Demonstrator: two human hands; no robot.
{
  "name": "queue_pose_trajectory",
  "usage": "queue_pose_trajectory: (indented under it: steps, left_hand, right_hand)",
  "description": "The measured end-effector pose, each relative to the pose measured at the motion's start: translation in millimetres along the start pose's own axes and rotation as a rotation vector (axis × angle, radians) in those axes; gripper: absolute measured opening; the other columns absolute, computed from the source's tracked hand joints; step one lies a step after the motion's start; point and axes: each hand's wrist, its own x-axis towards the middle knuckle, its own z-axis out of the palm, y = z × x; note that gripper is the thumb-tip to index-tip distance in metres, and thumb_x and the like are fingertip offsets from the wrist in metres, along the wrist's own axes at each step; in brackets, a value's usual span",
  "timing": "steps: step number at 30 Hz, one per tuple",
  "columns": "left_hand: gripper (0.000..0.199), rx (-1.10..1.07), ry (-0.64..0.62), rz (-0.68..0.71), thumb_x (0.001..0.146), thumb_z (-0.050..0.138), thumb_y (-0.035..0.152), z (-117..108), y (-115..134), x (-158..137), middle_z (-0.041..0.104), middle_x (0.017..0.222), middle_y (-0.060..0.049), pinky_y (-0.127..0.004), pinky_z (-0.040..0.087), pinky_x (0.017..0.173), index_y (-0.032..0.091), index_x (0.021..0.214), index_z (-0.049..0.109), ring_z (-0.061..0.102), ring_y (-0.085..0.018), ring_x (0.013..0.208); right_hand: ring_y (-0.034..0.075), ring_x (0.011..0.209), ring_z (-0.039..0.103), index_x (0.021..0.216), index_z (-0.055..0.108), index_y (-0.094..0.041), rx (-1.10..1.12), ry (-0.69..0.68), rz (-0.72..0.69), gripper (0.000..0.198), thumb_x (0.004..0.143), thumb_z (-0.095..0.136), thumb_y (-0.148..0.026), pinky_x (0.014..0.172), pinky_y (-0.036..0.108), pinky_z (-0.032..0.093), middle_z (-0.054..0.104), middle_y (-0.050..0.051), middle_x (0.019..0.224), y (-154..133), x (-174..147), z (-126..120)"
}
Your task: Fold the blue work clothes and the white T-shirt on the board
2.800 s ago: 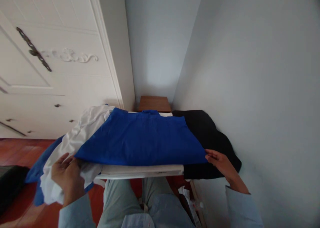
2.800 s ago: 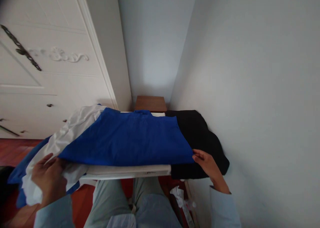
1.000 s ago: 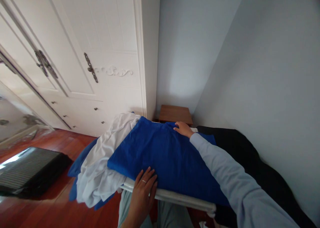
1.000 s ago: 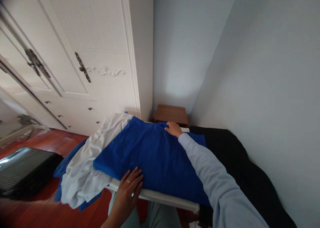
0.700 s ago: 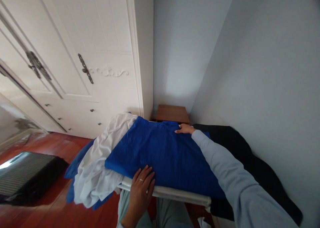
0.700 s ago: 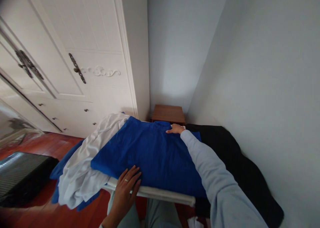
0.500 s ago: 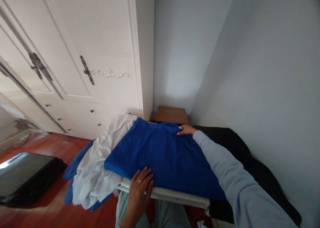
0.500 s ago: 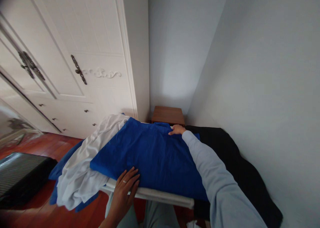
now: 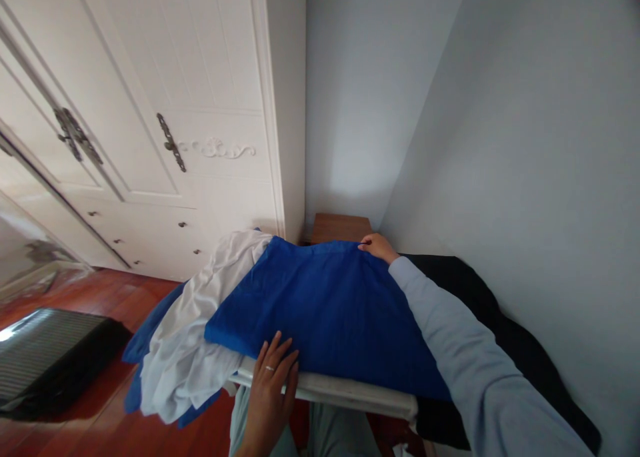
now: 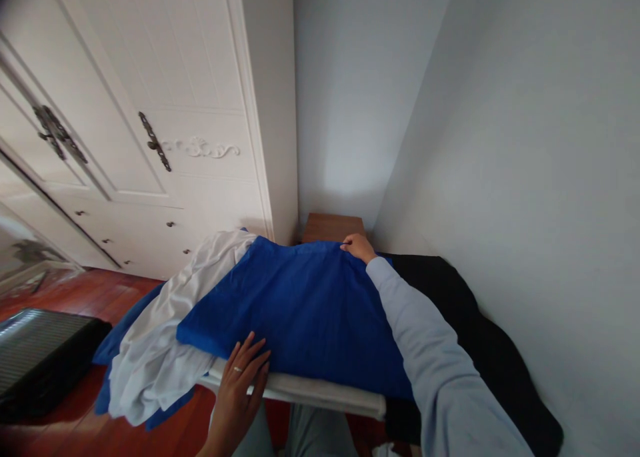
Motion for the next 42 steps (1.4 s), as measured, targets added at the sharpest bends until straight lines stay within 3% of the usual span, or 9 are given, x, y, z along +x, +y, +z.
queue_pose_trajectory:
  steps: [9,14,19,24,29,33,36,39,42]
  left_hand:
    - [0.029,0.009,0.053,-0.095,0.096,0.056,0.018,-6.7,7.3,-14.9,0.068,0.132,-0.009,-0.054,0.055,0.105,0.026,0.121,0.068,0.058,-0.031,0.133]
    - [0.028,-0.243,0.222,-0.522,0.096,0.06,0.035,-11.5,4.2,-43.1,0.069,0.126,-0.012,-0.038,0.065,0.083,0.025,0.122,0.066,0.071,-0.027,0.111]
    - [0.041,-0.731,0.326,-1.025,0.096,0.059,0.041,-9.4,-14.3,-51.2,0.07,0.129,-0.012,-0.041,0.064,0.09,0.025,0.133,0.056,0.07,-0.029,0.116]
    - [0.027,-1.011,0.458,-1.169,0.093,0.061,0.03,-7.4,-23.1,-26.6,0.071,0.125,-0.01,-0.045,0.061,0.098,0.025,0.119,0.063,0.07,-0.027,0.116]
    - [0.02,-1.247,0.424,-1.328,0.089,0.063,0.022,-21.6,-16.5,18.7,0.073,0.113,-0.009,-0.032,0.063,0.087,0.02,0.108,0.067,0.074,-0.02,0.101]
    - [0.032,-1.447,0.448,-1.472,0.086,0.061,0.01,-32.4,-6.0,58.3,0.074,0.118,-0.009,-0.03,0.062,0.09,0.02,0.116,0.068,0.073,-0.021,0.105]
    - [0.033,-1.496,0.522,-1.461,0.088,0.063,0.01,-29.6,0.4,79.6,0.073,0.122,-0.008,-0.035,0.057,0.102,0.019,0.119,0.069,0.069,-0.023,0.116]
    - [0.033,-1.421,0.538,-1.534,0.088,0.067,0.013,-19.6,1.1,90.1,0.074,0.122,-0.009,-0.043,0.052,0.11,0.017,0.12,0.07,0.065,-0.027,0.123]
    - [0.034,-1.322,0.598,-1.611,0.087,0.069,0.013,-12.4,-0.3,96.2,0.073,0.125,-0.008,-0.043,0.047,0.114,0.018,0.121,0.071,0.061,-0.026,0.129]
  right_hand:
    - [0.028,0.107,0.069,0.105,0.078,-0.017,-0.126,0.067,0.079,0.025,0.09,0.059,-0.012,0.091,0.037,0.052,0.075,0.016,0.111,-15.9,-2.3,43.1]
    - [0.028,0.139,0.048,0.139,0.061,-0.016,-0.108,0.15,-0.211,0.041,0.1,0.049,-0.022,0.117,0.042,0.035,0.058,0.017,0.145,-54.2,2.4,46.2]
    - [0.028,0.153,0.028,0.151,0.049,-0.018,-0.073,0.03,-0.365,0.055,0.102,0.052,-0.041,0.125,0.046,0.023,0.035,0.014,0.164,-76.9,-2.9,76.9]
    - [0.032,0.153,0.028,0.154,0.043,-0.01,-0.023,-0.076,-0.281,0.058,0.104,0.045,-0.039,0.124,0.052,0.023,0.034,0.022,0.162,-72.8,-8.5,98.5]
    - [0.033,0.154,0.025,0.154,0.042,-0.006,0.096,-0.093,-0.29,0.06,0.104,0.045,-0.04,0.125,0.055,0.017,0.031,0.023,0.163,-79.0,-23.4,80.5]
    - [0.025,0.141,0.05,0.151,0.048,-0.016,0.314,-0.163,-0.393,0.06,0.104,0.044,-0.053,0.119,0.044,0.036,0.054,0.016,0.151,-89.4,-79.2,44.2]
    - [0.026,0.118,0.068,0.138,0.06,-0.017,0.844,-0.461,-0.412,0.061,0.096,0.058,-0.06,0.106,0.044,0.05,0.069,0.016,0.13,-95.7,-152.0,30.9]
    - [0.025,0.098,0.075,0.12,0.071,-0.018,1.168,-0.709,-0.239,0.053,0.087,0.07,-0.06,0.089,0.042,0.057,0.076,0.014,0.112,-99.1,-233.4,58.6]
    - [0.025,0.087,0.077,0.096,0.078,-0.027,1.412,-0.637,0.086,0.041,0.069,0.086,-0.057,0.075,0.038,0.058,0.079,0.006,0.095,-104.2,-298.4,116.8]
